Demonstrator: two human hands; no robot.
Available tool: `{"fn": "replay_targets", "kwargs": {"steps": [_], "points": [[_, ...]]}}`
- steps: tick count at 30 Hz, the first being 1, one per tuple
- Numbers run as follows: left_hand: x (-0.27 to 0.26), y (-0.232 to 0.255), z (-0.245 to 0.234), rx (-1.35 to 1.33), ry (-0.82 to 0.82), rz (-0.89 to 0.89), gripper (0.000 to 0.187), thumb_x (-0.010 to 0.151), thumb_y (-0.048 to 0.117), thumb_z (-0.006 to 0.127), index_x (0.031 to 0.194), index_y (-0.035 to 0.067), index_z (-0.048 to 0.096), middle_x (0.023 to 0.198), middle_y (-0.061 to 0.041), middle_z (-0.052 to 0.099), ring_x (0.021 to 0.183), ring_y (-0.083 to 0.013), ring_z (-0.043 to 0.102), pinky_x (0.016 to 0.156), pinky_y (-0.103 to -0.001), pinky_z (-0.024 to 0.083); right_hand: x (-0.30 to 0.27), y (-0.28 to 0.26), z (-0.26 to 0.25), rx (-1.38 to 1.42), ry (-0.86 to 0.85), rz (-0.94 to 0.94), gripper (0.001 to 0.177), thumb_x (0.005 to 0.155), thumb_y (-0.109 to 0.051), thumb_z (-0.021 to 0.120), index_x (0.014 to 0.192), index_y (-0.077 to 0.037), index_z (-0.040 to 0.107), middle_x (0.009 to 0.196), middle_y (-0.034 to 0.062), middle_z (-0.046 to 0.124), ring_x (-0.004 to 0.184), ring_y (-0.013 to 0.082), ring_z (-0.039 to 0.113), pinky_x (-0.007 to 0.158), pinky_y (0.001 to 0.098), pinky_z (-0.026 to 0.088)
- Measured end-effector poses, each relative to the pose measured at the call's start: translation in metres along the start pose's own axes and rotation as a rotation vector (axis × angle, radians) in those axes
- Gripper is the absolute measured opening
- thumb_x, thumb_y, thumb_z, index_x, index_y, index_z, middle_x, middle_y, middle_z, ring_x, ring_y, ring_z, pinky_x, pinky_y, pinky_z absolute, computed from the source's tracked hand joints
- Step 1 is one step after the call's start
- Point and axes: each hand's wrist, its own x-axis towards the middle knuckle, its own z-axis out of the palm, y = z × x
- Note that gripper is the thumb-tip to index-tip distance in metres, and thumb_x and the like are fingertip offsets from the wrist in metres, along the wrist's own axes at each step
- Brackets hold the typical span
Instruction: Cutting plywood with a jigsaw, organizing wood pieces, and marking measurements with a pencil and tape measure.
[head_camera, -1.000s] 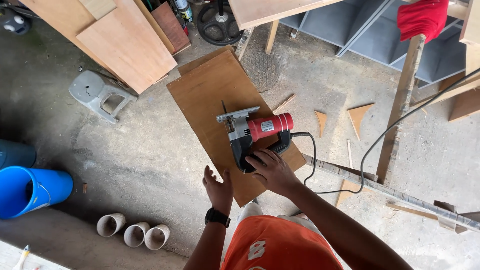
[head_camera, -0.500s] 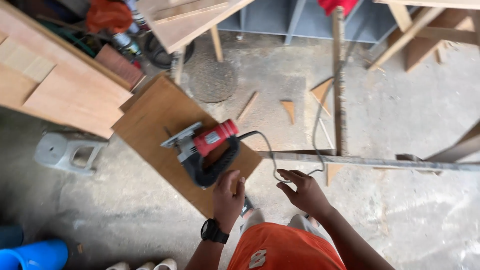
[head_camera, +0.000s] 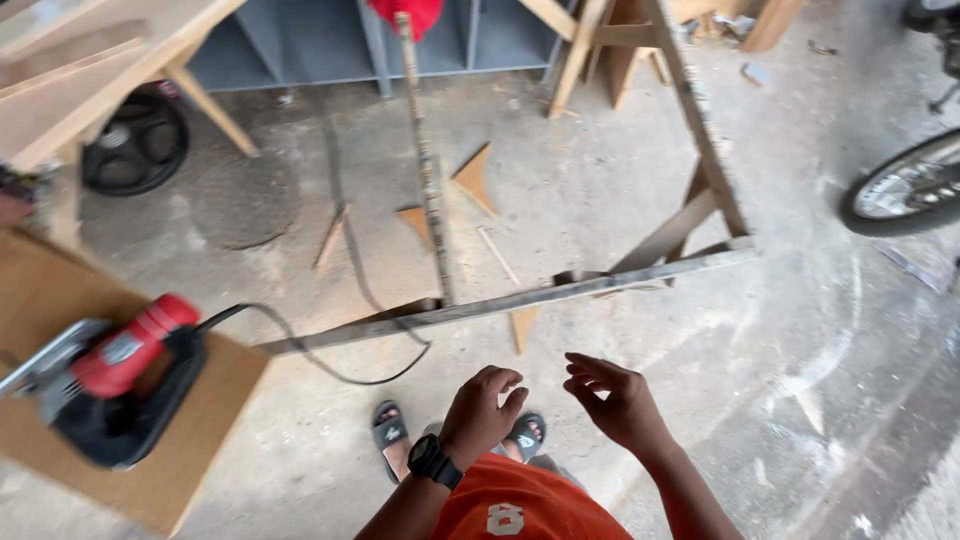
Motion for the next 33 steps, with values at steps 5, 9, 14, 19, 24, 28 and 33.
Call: {"fn": "replay_targets", "kwargs": {"steps": [5, 9, 14, 19, 24, 28, 33], "points": [[0.049, 0.04, 0.06, 0.004, -0.103, 0.055, 0.023, 0.102, 0.027, 0.073, 0.117, 0.01, 0.074, 0.111, -0.008, 0.078, 0.101, -0.0241, 0.077, 0.081, -0.039, 0.063, 0.014, 0.03, -0.091, -0.026, 0.133, -0.006, 0.044, 0.09, -0.011, 0.083, 0.134, -0.01, 0.077, 0.111, 0.0099, 0.088, 0.101, 0.0176, 0.087, 0.085, 0.0308, 0.074], [0.094, 0.055, 0.09, 0.034, -0.188, 0.076, 0.024, 0.102, 0.027, 0.072, 0.118, 0.009, 0.075, 0.115, -0.009, 0.079, 0.106, -0.026, 0.077, 0.086, -0.041, 0.065, 0.034, 0.056, -0.134, 0.011, 0.194, -0.008, 0.044, 0.091, -0.009, 0.083, 0.134, -0.011, 0.077, 0.11, 0.01, 0.087, 0.101, 0.0172, 0.085, 0.085, 0.0304, 0.073], [0.163, 0.087, 0.118, 0.047, -0.27, 0.096, 0.026, 0.104, 0.028, 0.07, 0.122, 0.009, 0.072, 0.117, -0.009, 0.077, 0.106, -0.0246, 0.075, 0.082, -0.039, 0.065, 0.051, 0.093, -0.178, -0.005, 0.188, 0.101, 0.046, 0.09, -0.015, 0.085, 0.136, -0.015, 0.077, 0.112, 0.0088, 0.088, 0.1, 0.0177, 0.087, 0.087, 0.0305, 0.073], [0.233, 0.146, 0.144, 0.173, -0.399, 0.134, 0.025, 0.104, 0.022, 0.071, 0.122, 0.005, 0.074, 0.107, -0.014, 0.076, 0.103, -0.0336, 0.079, 0.082, -0.043, 0.068, 0.058, 0.112, -0.24, 0.066, 0.262, 0.272, 0.046, 0.091, -0.003, 0.083, 0.137, -0.005, 0.078, 0.11, 0.0264, 0.085, 0.106, 0.043, 0.083, 0.089, 0.0513, 0.069], [0.311, 0.16, 0.204, 0.161, -0.432, 0.157, 0.028, 0.101, 0.029, 0.071, 0.12, 0.008, 0.074, 0.122, -0.011, 0.078, 0.107, -0.0314, 0.076, 0.084, -0.044, 0.062, 0.063, 0.211, -0.292, 0.037, 0.259, 0.286, 0.048, 0.09, -0.01, 0.084, 0.137, -0.014, 0.076, 0.111, 0.009, 0.09, 0.109, 0.0186, 0.087, 0.092, 0.0318, 0.074], [0.373, 0.166, 0.265, 0.193, -0.352, 0.135, 0.033, 0.102, 0.029, 0.071, 0.125, 0.006, 0.075, 0.125, -0.014, 0.079, 0.107, -0.0341, 0.077, 0.083, -0.046, 0.064, 0.089, 0.281, -0.344, 0.047, 0.192, 0.346, 0.046, 0.09, -0.011, 0.083, 0.136, -0.017, 0.078, 0.112, 0.0055, 0.091, 0.11, 0.0153, 0.087, 0.096, 0.029, 0.073], [0.442, 0.173, 0.355, 0.162, -0.09, 0.051, 0.013, 0.096, 0.021, 0.068, 0.103, 0.01, 0.07, 0.107, -0.01, 0.078, 0.091, -0.0301, 0.074, 0.073, -0.045, 0.058, 0.156, 0.358, -0.438, 0.009, 0.065, 0.366, 0.046, 0.088, -0.016, 0.087, 0.133, -0.022, 0.082, 0.105, 0.0024, 0.094, 0.098, 0.0081, 0.089, 0.086, 0.0244, 0.07]]}}
